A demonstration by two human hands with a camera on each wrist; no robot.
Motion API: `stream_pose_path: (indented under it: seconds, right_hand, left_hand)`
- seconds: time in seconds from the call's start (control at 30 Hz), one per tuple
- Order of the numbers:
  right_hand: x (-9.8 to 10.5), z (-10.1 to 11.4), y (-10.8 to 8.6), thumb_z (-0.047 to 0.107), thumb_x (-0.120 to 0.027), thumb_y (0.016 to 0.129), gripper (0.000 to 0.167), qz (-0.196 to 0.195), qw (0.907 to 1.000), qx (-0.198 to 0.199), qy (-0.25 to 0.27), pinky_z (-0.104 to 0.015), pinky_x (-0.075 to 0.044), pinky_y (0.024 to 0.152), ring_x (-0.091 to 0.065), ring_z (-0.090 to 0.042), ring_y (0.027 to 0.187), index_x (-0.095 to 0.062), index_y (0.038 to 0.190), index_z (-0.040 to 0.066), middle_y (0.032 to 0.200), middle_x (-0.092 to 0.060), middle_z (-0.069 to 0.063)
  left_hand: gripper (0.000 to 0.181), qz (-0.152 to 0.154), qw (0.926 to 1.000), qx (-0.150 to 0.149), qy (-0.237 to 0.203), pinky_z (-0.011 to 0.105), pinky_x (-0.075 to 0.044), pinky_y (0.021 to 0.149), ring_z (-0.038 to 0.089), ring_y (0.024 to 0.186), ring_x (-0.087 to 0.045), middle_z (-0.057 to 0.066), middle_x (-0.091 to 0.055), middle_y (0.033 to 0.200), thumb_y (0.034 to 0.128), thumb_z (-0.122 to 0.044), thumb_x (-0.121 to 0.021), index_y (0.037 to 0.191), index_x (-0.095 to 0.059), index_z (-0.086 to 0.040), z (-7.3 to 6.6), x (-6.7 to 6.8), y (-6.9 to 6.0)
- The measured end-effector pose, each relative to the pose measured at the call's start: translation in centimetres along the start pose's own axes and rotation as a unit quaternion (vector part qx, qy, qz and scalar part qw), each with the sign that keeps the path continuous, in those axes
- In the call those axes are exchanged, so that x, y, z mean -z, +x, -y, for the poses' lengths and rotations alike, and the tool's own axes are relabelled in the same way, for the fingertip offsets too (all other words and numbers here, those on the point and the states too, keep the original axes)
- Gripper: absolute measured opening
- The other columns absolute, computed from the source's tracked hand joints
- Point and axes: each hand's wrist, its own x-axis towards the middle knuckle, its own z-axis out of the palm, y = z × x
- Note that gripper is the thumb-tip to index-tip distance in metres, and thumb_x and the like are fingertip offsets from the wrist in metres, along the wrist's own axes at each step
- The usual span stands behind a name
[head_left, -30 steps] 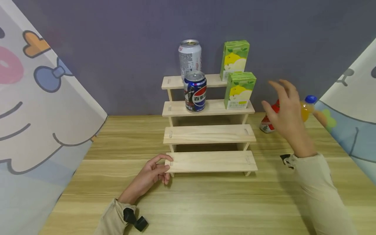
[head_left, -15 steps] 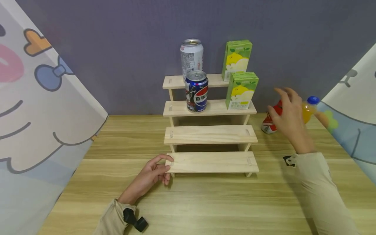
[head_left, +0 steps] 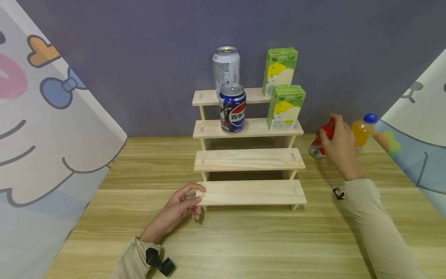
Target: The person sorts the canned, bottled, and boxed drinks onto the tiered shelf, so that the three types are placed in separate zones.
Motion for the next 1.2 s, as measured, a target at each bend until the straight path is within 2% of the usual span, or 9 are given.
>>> stream_pose_path:
  seconds: [0.27, 0.53, 0.9, 1.2]
  right_hand:
    - [-0.6, -0.1, -0.3, 0.017, -0.066, 0.095, 0.060, -0.033, 0.9992, -0.014, 0.015, -0.067, -0.049, 0.081, -0.057, -0.055, 0.096, -0.034, 0.142, -0.001, 0.117, -0.057, -0.038]
    - [-1.1, 0.0, -0.4, 0.007, -0.076, 0.085, 0.081, -0.009, 0.9999, -0.012, -0.003, -0.072, -0.046, 0.087, -0.052, -0.058, 0.106, -0.026, 0.148, 0.001, 0.124, -0.051, -0.039]
    - [-0.5, 0.2, -0.7, 0.006, -0.075, 0.085, 0.080, 0.006, 0.9997, -0.018, 0.012, -0.070, -0.046, 0.089, -0.052, -0.058, 0.108, -0.025, 0.148, -0.001, 0.127, -0.050, -0.039]
    - [0.1, 0.9, -1.5, 0.007, -0.076, 0.084, 0.080, 0.005, 0.9997, -0.007, 0.021, -0.070, -0.049, 0.082, -0.055, -0.059, 0.098, -0.027, 0.147, 0.000, 0.121, -0.054, -0.040]
  left_hand:
    - [0.028, -0.006, 1.0000, -0.002, 0.004, 0.032, -0.057, 0.063, 0.017, 0.068, -0.064, 0.007, -0.068, 0.077, 0.1048, -0.010, -0.049, 0.132, -0.050, -0.004, 0.2, 0.0, 0.0]
    - [0.031, -0.006, 0.9999, -0.001, 0.009, 0.031, -0.057, 0.063, 0.017, 0.068, -0.063, 0.006, -0.068, 0.077, 0.1052, -0.012, -0.049, 0.134, -0.048, -0.002, 0.2, -0.1, -0.1]
    - [0.028, 0.000, 0.9999, -0.014, 0.002, 0.031, -0.057, 0.061, 0.017, 0.066, -0.064, 0.007, -0.067, 0.076, 0.1047, -0.010, -0.050, 0.132, -0.050, -0.003, 0.1, 0.0, 0.0]
    - [0.030, -0.006, 0.9999, -0.009, 0.005, 0.032, -0.057, 0.062, 0.018, 0.066, -0.064, 0.007, -0.067, 0.076, 0.1042, -0.012, -0.052, 0.133, -0.050, -0.003, 0.1, -0.1, 0.1]
